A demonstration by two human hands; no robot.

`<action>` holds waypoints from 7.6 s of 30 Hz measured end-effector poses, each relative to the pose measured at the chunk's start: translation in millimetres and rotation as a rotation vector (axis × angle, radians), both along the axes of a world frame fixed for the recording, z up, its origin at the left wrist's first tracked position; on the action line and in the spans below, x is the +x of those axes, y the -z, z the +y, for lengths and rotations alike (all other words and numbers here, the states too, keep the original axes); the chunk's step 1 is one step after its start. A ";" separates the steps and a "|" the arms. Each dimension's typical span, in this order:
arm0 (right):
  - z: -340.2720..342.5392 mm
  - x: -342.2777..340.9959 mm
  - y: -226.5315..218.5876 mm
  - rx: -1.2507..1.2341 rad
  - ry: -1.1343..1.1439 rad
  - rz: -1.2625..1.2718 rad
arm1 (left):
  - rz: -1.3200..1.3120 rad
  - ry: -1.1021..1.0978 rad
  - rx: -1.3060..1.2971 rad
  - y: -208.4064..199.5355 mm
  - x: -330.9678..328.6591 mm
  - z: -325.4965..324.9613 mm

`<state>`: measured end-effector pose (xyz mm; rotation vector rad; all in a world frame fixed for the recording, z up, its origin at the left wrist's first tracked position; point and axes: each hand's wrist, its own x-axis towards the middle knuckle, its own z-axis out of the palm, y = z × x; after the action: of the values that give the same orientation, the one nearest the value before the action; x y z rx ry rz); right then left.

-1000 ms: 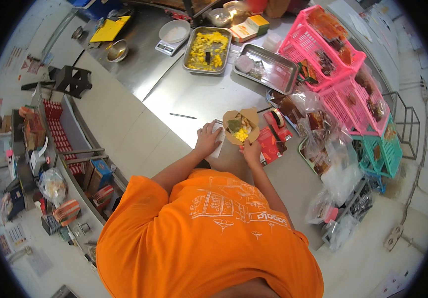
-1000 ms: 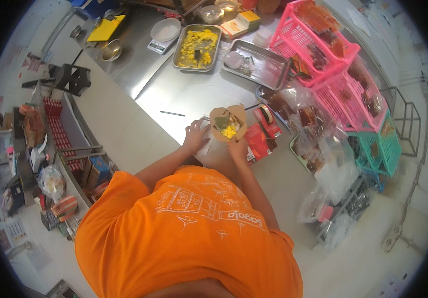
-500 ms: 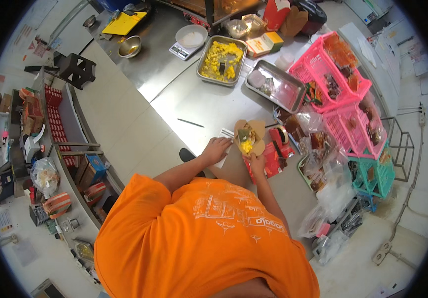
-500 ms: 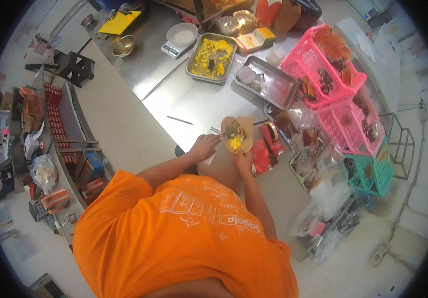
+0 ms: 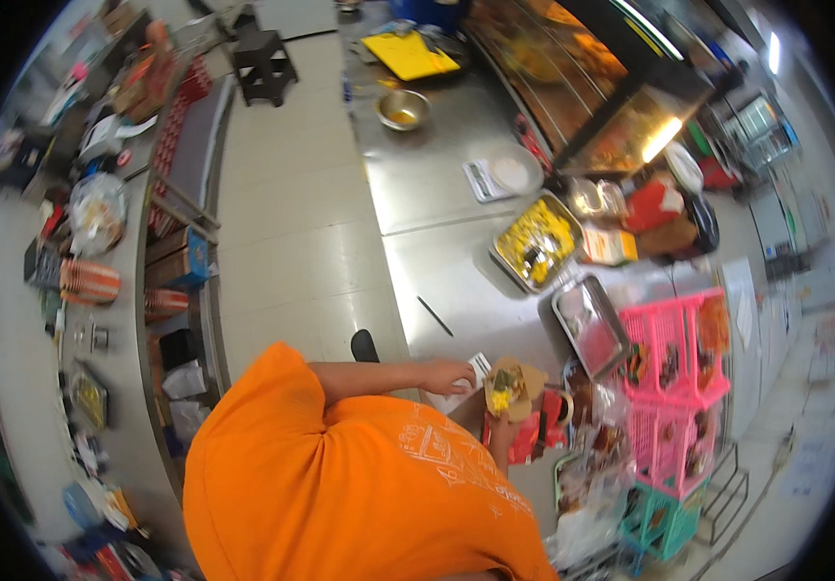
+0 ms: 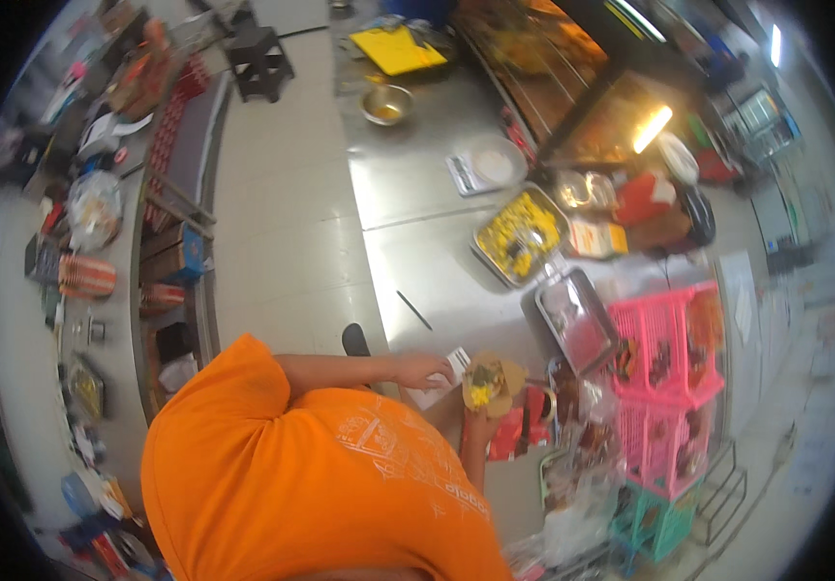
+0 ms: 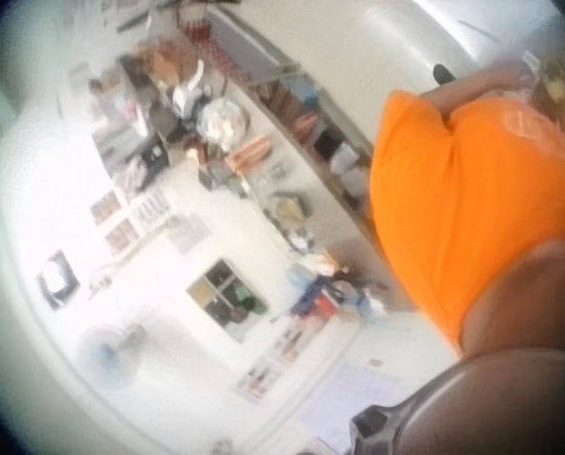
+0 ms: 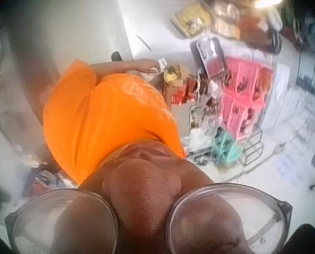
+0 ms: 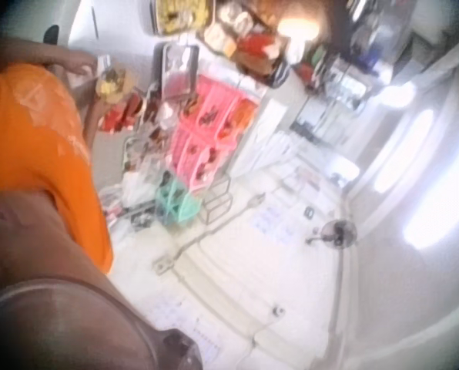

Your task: The person assembles a meal in a paper container by adding rice, scrambled eggs, and a green vegetable mixture. They use a ladle to scoop rice from a cooker and a spoon to add vegetables, then place the container on a scale before adding more items.

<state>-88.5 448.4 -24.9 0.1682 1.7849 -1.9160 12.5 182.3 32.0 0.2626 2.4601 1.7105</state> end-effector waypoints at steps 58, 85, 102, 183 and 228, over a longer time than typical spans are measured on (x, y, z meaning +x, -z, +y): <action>-565.5 -67.9 24.8 0.090 -0.349 0.113 | 0.499 0.770 0.357 -406.6 76.1 -489.6; -670.7 -86.3 -78.8 0.464 -0.235 0.725 | 0.008 0.528 0.753 -320.7 -36.4 -673.0; -508.6 -132.5 -79.0 0.904 0.012 0.798 | -0.456 -0.356 0.108 -34.4 -88.8 -637.4; -604.7 -70.2 -40.3 -0.153 0.346 -0.124 | 0.668 -0.078 -0.846 -29.4 -191.5 -555.8; -588.7 -68.3 -25.2 -0.183 0.419 -0.130 | 0.568 -0.314 -0.231 -40.9 -190.0 -555.5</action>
<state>-156.7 -140.2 0.4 0.6286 1.5682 -2.2827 -177.4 -373.2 73.0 0.4003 3.2341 1.5997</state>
